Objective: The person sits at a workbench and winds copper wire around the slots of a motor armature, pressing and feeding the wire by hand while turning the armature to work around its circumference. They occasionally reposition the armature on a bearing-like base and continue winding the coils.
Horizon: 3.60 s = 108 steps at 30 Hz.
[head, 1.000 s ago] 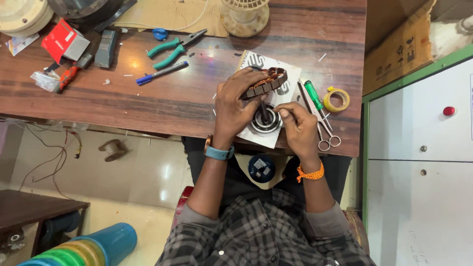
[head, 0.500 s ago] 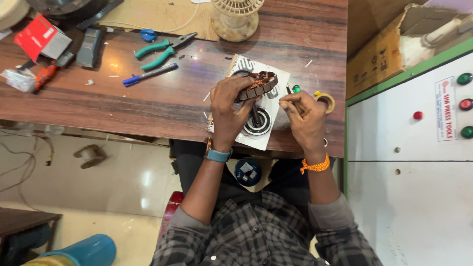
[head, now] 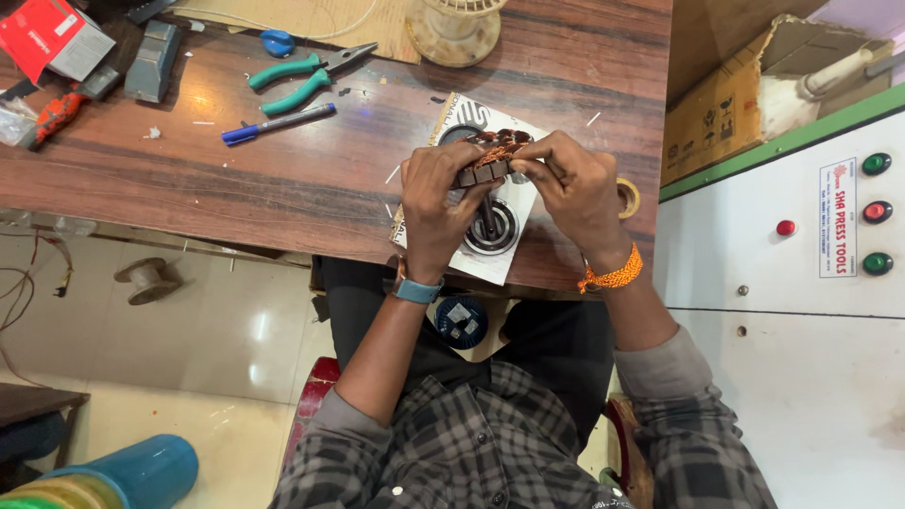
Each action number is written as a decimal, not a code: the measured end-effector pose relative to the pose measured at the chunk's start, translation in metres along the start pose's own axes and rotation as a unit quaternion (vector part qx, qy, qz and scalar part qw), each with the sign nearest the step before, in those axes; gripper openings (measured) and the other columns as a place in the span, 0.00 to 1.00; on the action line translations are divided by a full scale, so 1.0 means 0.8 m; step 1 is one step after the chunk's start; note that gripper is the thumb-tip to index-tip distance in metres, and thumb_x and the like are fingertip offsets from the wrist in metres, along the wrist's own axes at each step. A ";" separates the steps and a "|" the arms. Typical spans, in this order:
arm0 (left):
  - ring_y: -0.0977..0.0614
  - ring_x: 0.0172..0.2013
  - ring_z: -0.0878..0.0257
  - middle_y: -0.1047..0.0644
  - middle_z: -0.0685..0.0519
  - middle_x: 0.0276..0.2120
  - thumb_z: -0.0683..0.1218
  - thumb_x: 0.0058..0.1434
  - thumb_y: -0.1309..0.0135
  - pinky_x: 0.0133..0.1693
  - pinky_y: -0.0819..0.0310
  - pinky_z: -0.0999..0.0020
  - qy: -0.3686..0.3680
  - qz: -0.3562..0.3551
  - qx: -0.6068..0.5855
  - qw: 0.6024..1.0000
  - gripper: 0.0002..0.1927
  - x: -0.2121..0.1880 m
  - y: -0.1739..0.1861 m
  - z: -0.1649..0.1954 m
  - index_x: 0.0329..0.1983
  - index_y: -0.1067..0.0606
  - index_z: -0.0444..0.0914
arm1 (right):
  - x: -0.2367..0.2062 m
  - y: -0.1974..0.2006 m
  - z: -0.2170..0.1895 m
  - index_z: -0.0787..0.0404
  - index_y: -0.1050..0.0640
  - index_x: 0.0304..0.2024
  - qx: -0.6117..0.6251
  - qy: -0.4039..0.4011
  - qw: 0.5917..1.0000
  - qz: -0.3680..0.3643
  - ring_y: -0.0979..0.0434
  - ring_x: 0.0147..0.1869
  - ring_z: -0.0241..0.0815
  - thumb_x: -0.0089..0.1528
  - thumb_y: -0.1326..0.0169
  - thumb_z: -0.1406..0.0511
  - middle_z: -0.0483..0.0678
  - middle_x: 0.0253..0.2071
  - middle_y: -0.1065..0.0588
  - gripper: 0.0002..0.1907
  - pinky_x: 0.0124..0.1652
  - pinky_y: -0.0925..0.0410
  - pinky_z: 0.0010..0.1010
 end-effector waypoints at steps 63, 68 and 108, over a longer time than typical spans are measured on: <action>0.27 0.41 0.62 0.18 0.56 0.41 0.47 0.75 0.52 0.46 0.31 0.67 0.092 -0.121 -0.179 0.972 0.10 -0.033 -0.065 -0.017 0.46 0.22 0.39 | -0.120 -0.033 0.036 0.66 0.20 0.43 0.045 -0.094 0.985 0.139 0.43 0.24 0.26 0.67 0.39 0.68 0.40 0.21 0.34 0.06 0.25 0.49 0.24; 0.22 0.43 0.66 0.22 0.54 0.40 0.47 0.76 0.53 0.48 0.26 0.68 0.104 -0.107 -0.272 0.951 0.10 -0.038 -0.072 -0.013 0.55 0.30 0.38 | -0.127 -0.026 0.037 0.66 0.22 0.43 0.088 -0.140 0.978 0.124 0.44 0.26 0.26 0.68 0.41 0.65 0.37 0.23 0.38 0.09 0.27 0.49 0.23; 0.26 0.51 0.57 0.23 0.53 0.48 0.57 0.59 0.36 0.57 0.37 0.60 -0.049 -0.080 -0.134 0.987 0.21 -0.039 -0.091 0.004 0.48 0.24 0.40 | -0.166 -0.034 0.093 0.65 0.25 0.38 0.202 -0.172 0.963 0.053 0.40 0.28 0.24 0.69 0.44 0.66 0.37 0.25 0.32 0.08 0.28 0.45 0.21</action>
Point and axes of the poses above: each hand's wrist, its own x-axis towards the middle knuckle, its own y-axis out of the back of the hand, z = x × y, the point moved 3 cm from there along x, towards the middle knuckle
